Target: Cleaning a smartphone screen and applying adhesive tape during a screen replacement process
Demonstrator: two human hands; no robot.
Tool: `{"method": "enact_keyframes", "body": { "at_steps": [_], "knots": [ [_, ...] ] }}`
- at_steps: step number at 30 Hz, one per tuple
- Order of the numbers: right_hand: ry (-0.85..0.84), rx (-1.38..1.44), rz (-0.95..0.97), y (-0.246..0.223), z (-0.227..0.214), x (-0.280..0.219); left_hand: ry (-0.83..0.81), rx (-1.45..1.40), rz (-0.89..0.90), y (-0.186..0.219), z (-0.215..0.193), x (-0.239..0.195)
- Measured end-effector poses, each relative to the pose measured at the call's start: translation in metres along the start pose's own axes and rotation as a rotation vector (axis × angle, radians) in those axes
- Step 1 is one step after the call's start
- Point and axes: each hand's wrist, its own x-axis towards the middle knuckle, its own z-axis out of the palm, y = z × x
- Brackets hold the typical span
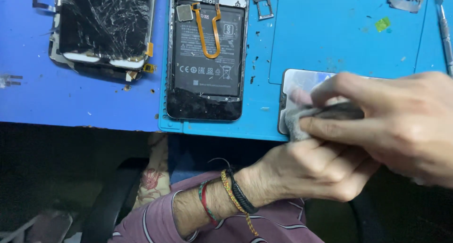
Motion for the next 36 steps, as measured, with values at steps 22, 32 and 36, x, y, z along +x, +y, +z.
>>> {"method": "enact_keyframes", "body": {
  "at_steps": [22, 32, 36],
  "knots": [
    [0.021, 0.175, 0.315, -0.049, 0.004, -0.063, -0.065, 0.196, 0.126, -0.027, -0.115, -0.023],
    [-0.026, -0.072, 0.144, -0.053, -0.001, -0.035, -0.051, 0.221, 0.109, -0.04, -0.104, -0.046],
    [-0.014, -0.126, 0.032, -0.051, -0.005, -0.029, -0.046, 0.218, 0.132, -0.043, -0.1, -0.049]
  ]
}}
